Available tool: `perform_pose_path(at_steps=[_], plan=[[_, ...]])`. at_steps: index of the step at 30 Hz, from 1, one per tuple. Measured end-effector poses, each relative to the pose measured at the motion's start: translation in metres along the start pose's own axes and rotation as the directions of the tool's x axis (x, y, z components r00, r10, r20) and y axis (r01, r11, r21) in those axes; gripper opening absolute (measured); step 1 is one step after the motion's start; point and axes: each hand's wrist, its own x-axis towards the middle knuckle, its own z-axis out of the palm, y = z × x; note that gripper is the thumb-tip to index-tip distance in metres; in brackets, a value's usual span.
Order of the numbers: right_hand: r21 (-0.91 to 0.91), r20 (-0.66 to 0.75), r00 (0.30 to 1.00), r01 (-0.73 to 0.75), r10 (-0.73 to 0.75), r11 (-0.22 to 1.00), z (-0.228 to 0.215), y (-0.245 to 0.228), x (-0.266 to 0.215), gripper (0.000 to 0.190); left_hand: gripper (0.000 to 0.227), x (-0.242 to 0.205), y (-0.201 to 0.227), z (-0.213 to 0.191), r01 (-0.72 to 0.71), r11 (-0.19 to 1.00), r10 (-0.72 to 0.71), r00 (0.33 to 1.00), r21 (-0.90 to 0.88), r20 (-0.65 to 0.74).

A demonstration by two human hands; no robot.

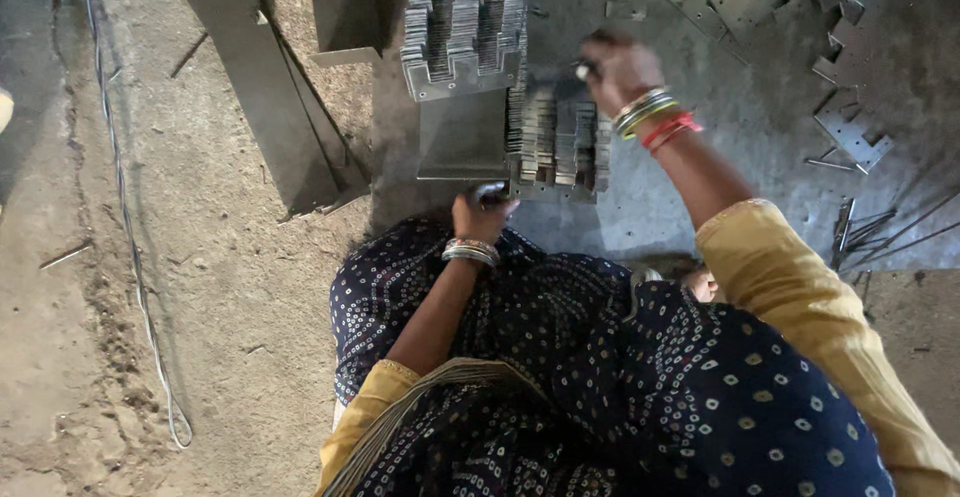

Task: The person sits on the floor and repeatedly picks up small metal plates and rods, inserts the rods into the plates, and stacks the assembled units into a growing pile. The person handles the parts by hand and organizes them into neat stacks.

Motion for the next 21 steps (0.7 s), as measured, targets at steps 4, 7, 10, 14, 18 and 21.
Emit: perform_pose_path(at_steps=[4,7,10,14,18,21], plan=[[0.034,0.03,0.983,0.179,-0.18,0.983,-0.007,-0.033,-0.024,0.039,0.033,0.002,-0.002,-0.004,-0.013,1.0,0.013,1.0,0.018,0.011],[0.074,0.007,0.978,0.205,-0.207,0.976,-0.012,-0.039,-0.044,0.041,0.029,0.001,0.0,0.0,0.006,0.998,-0.005,1.0,-0.06,0.027],[0.119,0.061,0.98,0.18,-0.188,0.976,-0.022,-0.042,-0.055,0.037,0.031,-0.001,0.006,0.002,-0.046,0.999,0.046,0.999,0.005,-0.03],[0.137,0.148,0.969,0.179,-0.199,0.974,-0.037,-0.05,-0.055,0.054,0.043,-0.001,0.012,0.002,0.038,0.992,-0.032,0.998,0.121,-0.051],[0.109,0.143,0.949,0.267,-0.281,0.958,-0.043,-0.057,-0.067,0.089,0.043,0.001,0.007,0.003,-0.061,0.986,0.07,0.996,0.153,-0.053],[0.05,0.125,0.949,0.286,-0.29,0.957,-0.039,-0.064,-0.08,0.096,0.044,0.006,0.0,0.005,-0.082,0.982,0.091,0.995,0.171,-0.047]])
